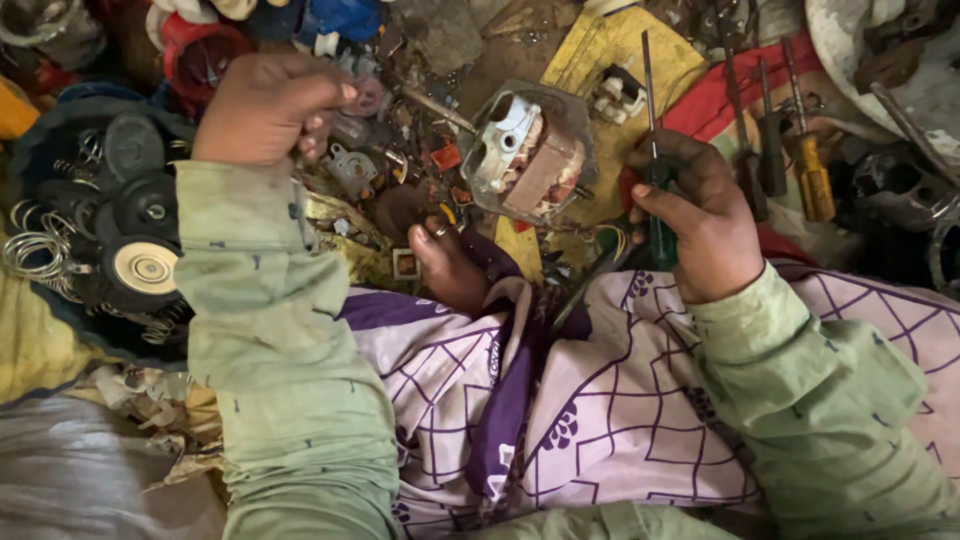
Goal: The person disassembles a small electrical component, likely a motor or generator, using a screwdriver and a hammer. They remove the outer casing, separate the internal parts, and use the hammer to tap and adjust components within the assembly.
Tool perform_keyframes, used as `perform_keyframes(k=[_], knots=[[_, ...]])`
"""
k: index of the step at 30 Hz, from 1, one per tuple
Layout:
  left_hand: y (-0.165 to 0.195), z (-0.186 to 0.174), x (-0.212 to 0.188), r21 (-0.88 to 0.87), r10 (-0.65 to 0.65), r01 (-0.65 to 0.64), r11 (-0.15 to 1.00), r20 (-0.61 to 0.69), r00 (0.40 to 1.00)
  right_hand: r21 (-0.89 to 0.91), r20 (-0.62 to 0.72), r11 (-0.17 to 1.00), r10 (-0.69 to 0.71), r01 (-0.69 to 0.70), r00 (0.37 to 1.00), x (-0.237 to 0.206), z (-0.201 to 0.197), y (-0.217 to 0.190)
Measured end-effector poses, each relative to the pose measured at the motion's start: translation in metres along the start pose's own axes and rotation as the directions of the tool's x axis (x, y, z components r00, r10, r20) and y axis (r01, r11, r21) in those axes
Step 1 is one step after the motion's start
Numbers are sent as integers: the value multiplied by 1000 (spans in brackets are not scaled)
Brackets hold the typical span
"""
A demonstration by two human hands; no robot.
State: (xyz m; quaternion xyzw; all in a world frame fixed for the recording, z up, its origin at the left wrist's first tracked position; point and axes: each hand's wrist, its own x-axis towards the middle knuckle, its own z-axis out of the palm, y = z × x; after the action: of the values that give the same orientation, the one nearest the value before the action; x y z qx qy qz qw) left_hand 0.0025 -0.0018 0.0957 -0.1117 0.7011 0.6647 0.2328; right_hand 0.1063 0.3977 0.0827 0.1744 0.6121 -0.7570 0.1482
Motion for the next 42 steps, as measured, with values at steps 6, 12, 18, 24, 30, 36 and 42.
perform_keyframes(k=[6,12,18,24,30,36,42], knots=[[-3,-2,5,-131,71,-63,989,57,996,5,21,1000,0,0,1000,-2,3,0],[8,8,-3,-334,143,-70,940,198,970,7,31,1000,5,-5,1000,0,2,-1],[18,24,-7,-266,140,-77,961,227,964,-7,36,1000,6,-5,999,-1,1,-1],[20,31,-10,-257,160,-103,961,213,964,-13,13,998,54,-54,998,-2,3,-3],[20,29,-9,-241,181,-121,963,247,952,-13,21,998,57,-57,998,-2,3,-2],[14,41,-1,29,178,-183,983,133,975,-17,33,998,53,-52,998,-2,4,-2],[9,62,3,408,506,-544,733,208,837,-4,25,999,50,-49,998,-2,5,-2]])
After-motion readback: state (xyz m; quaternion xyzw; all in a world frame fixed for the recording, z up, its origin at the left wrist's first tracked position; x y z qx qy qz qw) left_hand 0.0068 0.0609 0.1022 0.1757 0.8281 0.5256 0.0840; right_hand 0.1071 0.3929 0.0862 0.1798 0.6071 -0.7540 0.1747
